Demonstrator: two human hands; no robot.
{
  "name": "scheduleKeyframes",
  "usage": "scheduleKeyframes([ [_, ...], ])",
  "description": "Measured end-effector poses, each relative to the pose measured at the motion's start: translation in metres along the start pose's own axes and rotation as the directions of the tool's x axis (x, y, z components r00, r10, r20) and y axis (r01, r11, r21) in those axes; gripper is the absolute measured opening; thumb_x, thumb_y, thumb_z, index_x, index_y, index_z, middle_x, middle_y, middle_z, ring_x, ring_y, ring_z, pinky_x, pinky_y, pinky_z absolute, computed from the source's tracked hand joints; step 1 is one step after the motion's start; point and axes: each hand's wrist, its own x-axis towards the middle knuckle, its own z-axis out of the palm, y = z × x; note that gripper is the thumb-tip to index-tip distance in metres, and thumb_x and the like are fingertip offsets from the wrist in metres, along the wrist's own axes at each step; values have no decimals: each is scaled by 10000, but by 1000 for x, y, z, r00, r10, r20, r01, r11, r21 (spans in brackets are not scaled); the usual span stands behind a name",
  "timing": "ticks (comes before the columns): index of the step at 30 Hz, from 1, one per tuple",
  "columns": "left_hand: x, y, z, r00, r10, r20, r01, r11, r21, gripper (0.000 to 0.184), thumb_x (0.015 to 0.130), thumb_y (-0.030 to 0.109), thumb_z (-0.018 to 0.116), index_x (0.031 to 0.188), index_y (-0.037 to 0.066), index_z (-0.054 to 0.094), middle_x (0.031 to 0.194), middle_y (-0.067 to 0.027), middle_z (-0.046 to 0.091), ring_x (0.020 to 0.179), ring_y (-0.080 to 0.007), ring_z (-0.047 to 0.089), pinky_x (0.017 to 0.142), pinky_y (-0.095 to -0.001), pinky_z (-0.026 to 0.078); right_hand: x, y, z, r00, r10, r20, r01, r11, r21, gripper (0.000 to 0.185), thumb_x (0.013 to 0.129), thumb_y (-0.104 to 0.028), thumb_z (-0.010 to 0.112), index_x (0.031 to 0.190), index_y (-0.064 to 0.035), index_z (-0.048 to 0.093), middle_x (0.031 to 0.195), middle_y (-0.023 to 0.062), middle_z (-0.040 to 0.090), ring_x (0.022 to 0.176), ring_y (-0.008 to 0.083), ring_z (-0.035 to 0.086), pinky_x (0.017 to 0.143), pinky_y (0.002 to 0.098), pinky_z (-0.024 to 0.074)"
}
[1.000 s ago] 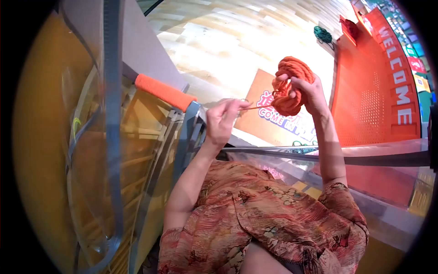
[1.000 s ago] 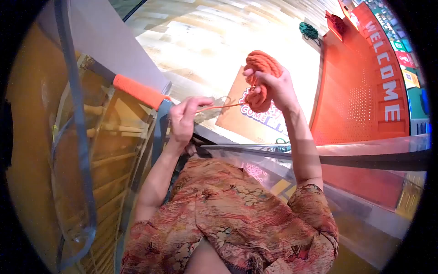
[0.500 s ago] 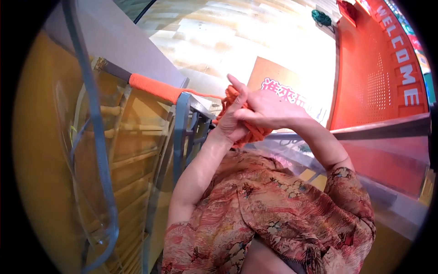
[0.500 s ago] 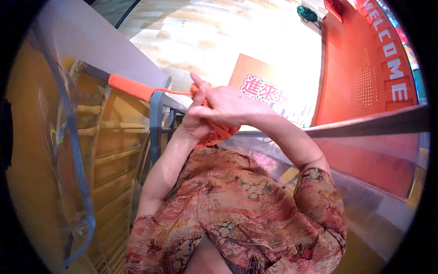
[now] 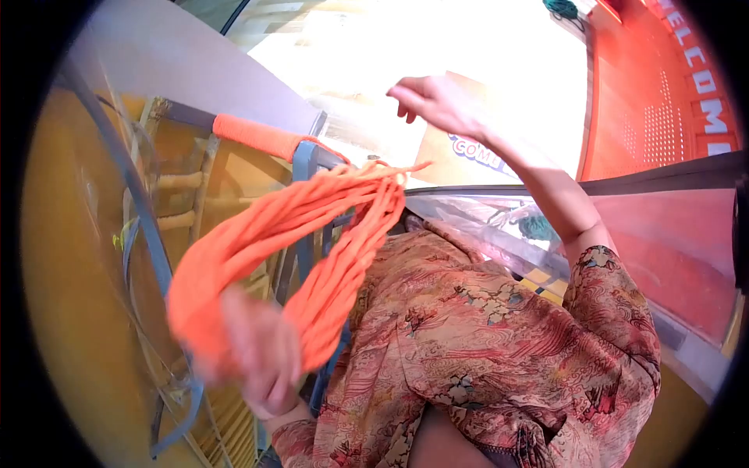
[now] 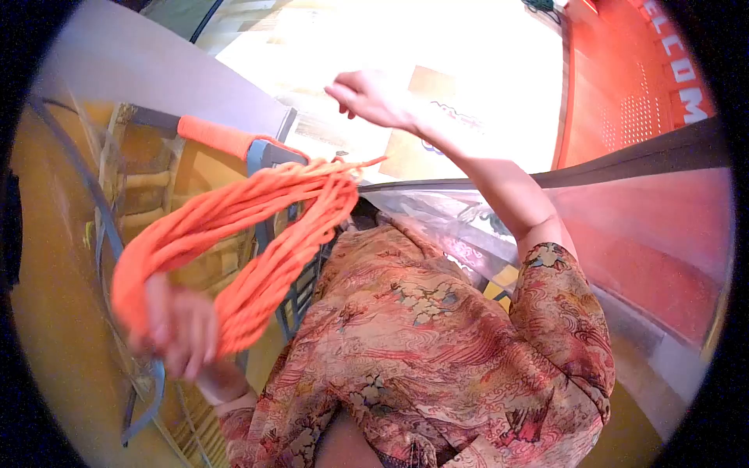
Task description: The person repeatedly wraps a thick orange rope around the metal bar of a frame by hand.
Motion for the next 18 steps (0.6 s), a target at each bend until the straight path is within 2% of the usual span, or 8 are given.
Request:
scheduleKeyframes([
  [4,4,79,62,989,-142,-35,144,986,86,138,918,186,530,991,70,510,709,-67,617,620,-189,633,660,-305,544,10,65,72,956,-35,291,-60,949,310,388,960,-267,457,1257,-21,506,1152,174,598,1100,225,560,939,335,440],
  [5,3,93,81,980,-194,-51,199,974,110,149,900,162,565,1007,62,536,772,-95,633,667,-215,645,666,-318,560,9,62,86,947,-41,319,-10,987,157,367,961,-210,453,1274,-20,483,1165,151,599,1101,231,560,949,338,435],
  [7,-11,114,116,965,-243,-97,254,958,132,168,882,138,601,1023,55,562,834,-122,648,713,-241,657,672,-330,576,8,58,122,908,-167,384,10,925,379,351,956,-188,454,1258,-12,486,1164,142,603,1105,244,560,951,334,435],
  [10,-23,110,176,960,-31,-279,119,944,306,377,872,120,610,1224,63,487,858,-144,658,637,-229,653,604,-299,575,10,48,153,790,-251,559,127,960,251,331,893,-55,486,1219,-1,500,1189,138,586,1110,247,554,947,342,441],
  [12,-19,95,201,821,416,-391,-206,855,477,166,851,147,610,730,96,509,662,-93,588,630,-196,611,539,-341,510,2,48,176,721,-344,602,256,939,229,440,823,-45,557,1254,-21,477,1163,148,597,1077,239,573,914,338,463],
  [13,-18,94,217,801,440,-406,-207,840,502,166,851,147,610,730,96,509,662,-93,588,630,-196,611,539,-341,510,-7,39,181,675,-408,614,369,908,197,484,801,-42,573,1273,-29,462,1155,158,598,1063,238,582,899,334,473],
  [15,-20,95,247,719,458,-523,-101,814,573,142,882,144,583,806,57,501,730,-143,630,705,-243,658,612,-339,561,-24,13,180,551,-244,798,220,965,143,667,744,-79,618,1356,-36,356,1227,218,537,1143,287,530,962,358,431],
  [18,-24,90,278,683,552,-478,-187,765,617,142,884,147,583,826,51,496,728,-143,630,701,-247,657,621,-341,563,-42,14,200,392,-446,805,393,872,292,869,702,-197,699,1414,-8,238,1385,240,370,1294,345,369,1074,388,317],
])
